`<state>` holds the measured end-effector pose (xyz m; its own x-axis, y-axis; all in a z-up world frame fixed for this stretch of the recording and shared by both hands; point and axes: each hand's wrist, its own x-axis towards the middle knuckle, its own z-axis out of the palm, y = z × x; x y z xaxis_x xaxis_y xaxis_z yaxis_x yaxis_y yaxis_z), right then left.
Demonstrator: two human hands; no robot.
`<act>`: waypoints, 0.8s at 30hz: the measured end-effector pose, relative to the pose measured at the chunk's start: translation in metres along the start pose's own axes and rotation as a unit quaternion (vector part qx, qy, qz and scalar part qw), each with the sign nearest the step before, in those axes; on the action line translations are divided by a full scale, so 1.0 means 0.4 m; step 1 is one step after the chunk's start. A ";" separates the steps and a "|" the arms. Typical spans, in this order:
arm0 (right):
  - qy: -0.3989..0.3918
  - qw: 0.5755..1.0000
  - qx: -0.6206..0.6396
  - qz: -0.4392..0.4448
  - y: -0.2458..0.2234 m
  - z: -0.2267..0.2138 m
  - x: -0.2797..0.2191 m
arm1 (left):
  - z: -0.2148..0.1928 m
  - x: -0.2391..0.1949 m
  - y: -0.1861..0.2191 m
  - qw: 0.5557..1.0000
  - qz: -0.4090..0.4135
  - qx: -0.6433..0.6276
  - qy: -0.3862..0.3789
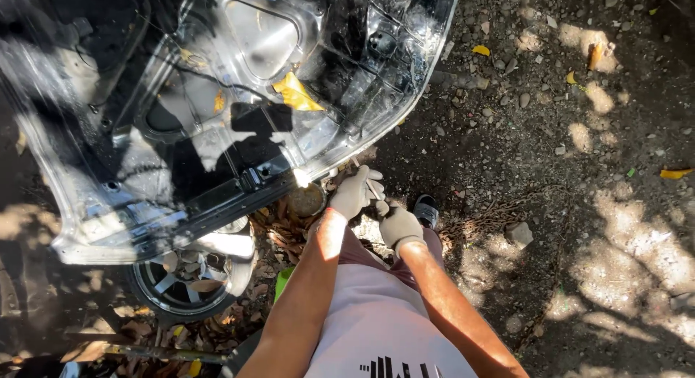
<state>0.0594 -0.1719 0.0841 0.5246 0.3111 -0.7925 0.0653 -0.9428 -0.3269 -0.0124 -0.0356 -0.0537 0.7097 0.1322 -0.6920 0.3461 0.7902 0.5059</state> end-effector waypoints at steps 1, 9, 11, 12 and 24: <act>0.000 1.000 -0.003 0.001 0.006 -0.002 0.008 | 0.002 0.006 -0.004 1.000 0.000 -0.003 -0.001; -0.023 0.998 0.007 -0.056 0.047 0.003 0.028 | 0.015 -0.008 0.004 1.000 0.014 -0.012 0.002; -0.008 0.999 0.016 -0.049 0.045 0.001 0.013 | 0.004 0.001 -0.006 1.000 0.002 -0.025 -0.014; 0.004 0.999 0.022 -0.044 0.039 -0.001 0.007 | -0.004 0.003 -0.008 0.999 -0.008 -0.040 -0.026; 0.010 0.999 -0.053 0.003 0.003 -0.002 -0.005 | 0.111 -0.037 0.208 0.910 -0.068 -0.380 0.151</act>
<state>0.0592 -0.1739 0.0858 0.5424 0.3048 -0.7829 0.1512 -0.9521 -0.2659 0.0331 0.0016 0.0215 0.4514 0.0702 -0.8896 -0.1870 0.9822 -0.0173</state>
